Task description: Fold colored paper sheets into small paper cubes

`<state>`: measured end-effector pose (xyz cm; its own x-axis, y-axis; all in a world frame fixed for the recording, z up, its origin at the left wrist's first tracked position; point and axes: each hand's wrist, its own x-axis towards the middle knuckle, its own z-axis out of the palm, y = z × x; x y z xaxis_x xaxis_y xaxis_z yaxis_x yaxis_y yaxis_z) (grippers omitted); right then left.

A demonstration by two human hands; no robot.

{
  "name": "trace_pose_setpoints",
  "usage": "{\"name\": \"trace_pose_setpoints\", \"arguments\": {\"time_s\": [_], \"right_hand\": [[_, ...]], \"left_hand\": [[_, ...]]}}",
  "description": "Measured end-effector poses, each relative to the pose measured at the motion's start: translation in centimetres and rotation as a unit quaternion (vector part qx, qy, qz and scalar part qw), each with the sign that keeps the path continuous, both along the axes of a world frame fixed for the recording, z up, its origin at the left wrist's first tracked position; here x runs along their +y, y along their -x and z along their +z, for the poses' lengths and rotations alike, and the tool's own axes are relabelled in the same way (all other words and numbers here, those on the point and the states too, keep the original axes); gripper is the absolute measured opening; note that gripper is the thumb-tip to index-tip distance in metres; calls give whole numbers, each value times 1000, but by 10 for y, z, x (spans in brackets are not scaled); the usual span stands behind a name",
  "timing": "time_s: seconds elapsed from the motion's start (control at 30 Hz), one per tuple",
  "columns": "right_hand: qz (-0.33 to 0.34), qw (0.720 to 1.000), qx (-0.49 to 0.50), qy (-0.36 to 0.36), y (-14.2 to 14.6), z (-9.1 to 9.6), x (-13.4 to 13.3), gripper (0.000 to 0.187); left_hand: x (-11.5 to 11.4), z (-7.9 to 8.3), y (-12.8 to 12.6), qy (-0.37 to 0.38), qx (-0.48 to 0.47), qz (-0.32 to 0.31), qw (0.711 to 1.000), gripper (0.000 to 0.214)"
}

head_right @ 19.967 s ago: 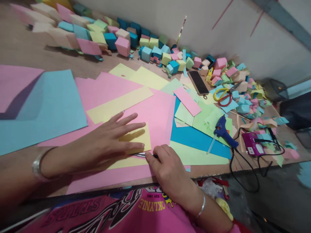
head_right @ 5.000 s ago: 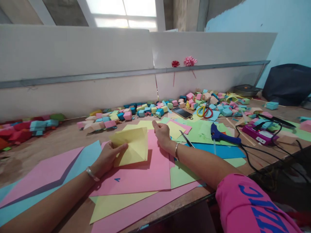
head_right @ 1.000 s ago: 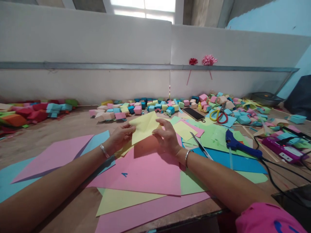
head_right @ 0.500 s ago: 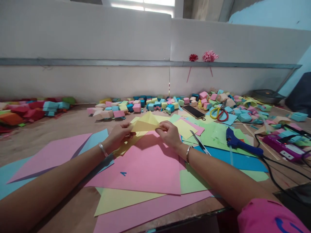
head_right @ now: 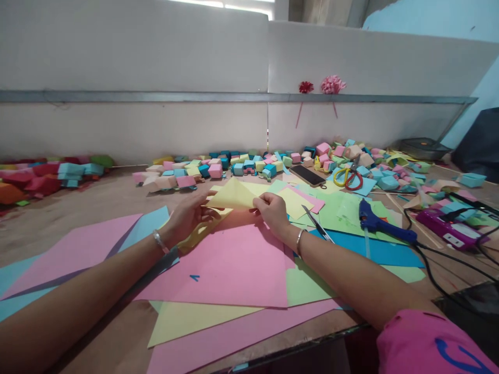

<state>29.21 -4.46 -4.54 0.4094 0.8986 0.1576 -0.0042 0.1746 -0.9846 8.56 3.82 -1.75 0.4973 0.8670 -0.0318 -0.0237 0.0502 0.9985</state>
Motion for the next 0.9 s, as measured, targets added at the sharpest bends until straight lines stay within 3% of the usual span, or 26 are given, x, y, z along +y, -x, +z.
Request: {"name": "trace_pose_setpoints", "arguments": {"time_s": [0.23,0.5,0.77,0.9], "right_hand": [[1,999,39,15,1,0,2,13],[-33,999,-27,-14,-2,-6,4,9],[-22,995,-85,-39,0,-6,4,7],[-1,989,-131,-75,-2,-12,7,7]], "left_hand": [[0,-6,1,-63,13,30,998,38],[-6,-4,-5,-147,46,75,985,35],[-12,2,-4,-157,61,14,986,57],[-14,2,-5,-203,79,-19,976,64]]}}
